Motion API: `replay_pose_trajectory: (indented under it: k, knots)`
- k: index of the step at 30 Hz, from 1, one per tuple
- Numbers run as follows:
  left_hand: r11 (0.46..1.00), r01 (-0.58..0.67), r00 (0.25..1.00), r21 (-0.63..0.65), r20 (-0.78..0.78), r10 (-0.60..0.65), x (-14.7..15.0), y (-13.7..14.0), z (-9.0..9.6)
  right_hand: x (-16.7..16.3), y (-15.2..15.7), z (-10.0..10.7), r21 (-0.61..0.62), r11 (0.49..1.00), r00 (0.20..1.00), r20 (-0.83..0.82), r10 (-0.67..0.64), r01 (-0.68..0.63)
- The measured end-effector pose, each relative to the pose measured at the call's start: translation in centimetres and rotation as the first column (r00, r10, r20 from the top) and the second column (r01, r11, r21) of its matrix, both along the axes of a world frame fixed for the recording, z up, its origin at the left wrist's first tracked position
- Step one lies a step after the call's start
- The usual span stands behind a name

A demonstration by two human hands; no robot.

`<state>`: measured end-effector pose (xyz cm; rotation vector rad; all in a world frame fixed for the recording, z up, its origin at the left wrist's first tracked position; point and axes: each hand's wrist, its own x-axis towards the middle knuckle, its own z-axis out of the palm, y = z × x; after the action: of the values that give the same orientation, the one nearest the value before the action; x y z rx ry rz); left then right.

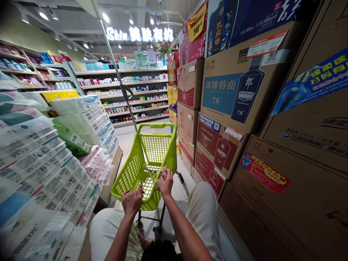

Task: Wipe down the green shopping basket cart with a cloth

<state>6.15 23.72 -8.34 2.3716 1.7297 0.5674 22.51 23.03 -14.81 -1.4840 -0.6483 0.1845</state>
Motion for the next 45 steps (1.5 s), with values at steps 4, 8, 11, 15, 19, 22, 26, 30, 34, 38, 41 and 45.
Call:
replay_pose_trajectory:
  k: [4, 8, 11, 15, 19, 22, 26, 30, 34, 38, 41, 45]
  knots:
    - [1.000, 0.001, 0.999, -0.007, 0.035, -0.001, 0.5, -0.3, 0.0, 0.1, -0.1, 0.3, 0.007, 1.000, 0.999, 0.044, -0.018, 0.018]
    - [0.999, 0.051, 0.998, -0.010, 0.034, -0.051, 0.8, -0.6, 0.0, -0.3, -0.6, -1.3, -0.088, 0.996, 0.999, -0.051, -0.013, 0.008]
    - [0.999, 0.044, 0.999, -0.013, 0.019, -0.044, 1.1, -0.8, 0.2, 0.0, -0.2, -0.2, 0.018, 1.000, 1.000, -0.020, 0.024, -0.024]
    - [0.999, 0.039, 0.999, -0.014, 0.011, -0.039, 1.5, -1.1, 0.4, 0.3, -0.1, 0.2, 0.078, 0.997, 0.999, 0.033, 0.025, -0.027]
    - [0.996, 0.086, 0.996, -0.012, 0.023, -0.086, 1.6, -1.4, 0.3, 0.1, -0.9, -1.8, -0.094, 0.995, 0.996, -0.085, 0.029, -0.037]
    - [0.995, 0.100, 0.993, -0.027, 0.063, -0.098, 1.8, -1.4, 0.3, 0.3, -0.7, -0.8, -0.043, 0.997, 0.997, -0.043, 0.059, -0.061]
    - [0.980, 0.170, 0.978, -0.107, 0.141, -0.154, 1.6, -1.2, 0.6, 0.4, -0.5, 0.5, 0.044, 0.998, 0.997, 0.061, 0.045, -0.047]
    - [0.992, 0.123, 0.982, 0.009, 0.146, -0.123, -0.2, -0.3, 0.5, 0.0, -1.4, -2.4, -0.125, 0.991, 0.999, -0.029, 0.040, -0.044]
    - [0.995, 0.022, 0.999, 0.102, 0.031, -0.025, -1.8, 0.6, -0.1, 0.2, -0.9, -2.4, -0.082, 0.990, 0.992, -0.055, 0.112, -0.116]
    - [0.997, 0.059, 0.998, 0.047, -0.020, -0.058, -2.0, 0.8, -0.3, 0.2, -0.2, -0.8, 0.038, 0.991, 0.991, 0.031, 0.128, -0.129]
    - [0.997, 0.055, 0.998, 0.052, -0.032, -0.054, -1.6, 0.4, -0.2, -0.4, -1.1, -2.3, -0.069, 0.992, 0.994, 0.001, 0.108, -0.108]
    - [0.997, 0.044, 0.998, 0.065, -0.048, -0.041, -1.2, 0.1, -0.2, 0.1, -1.3, -2.2, -0.099, 0.986, 0.991, -0.035, 0.131, -0.134]
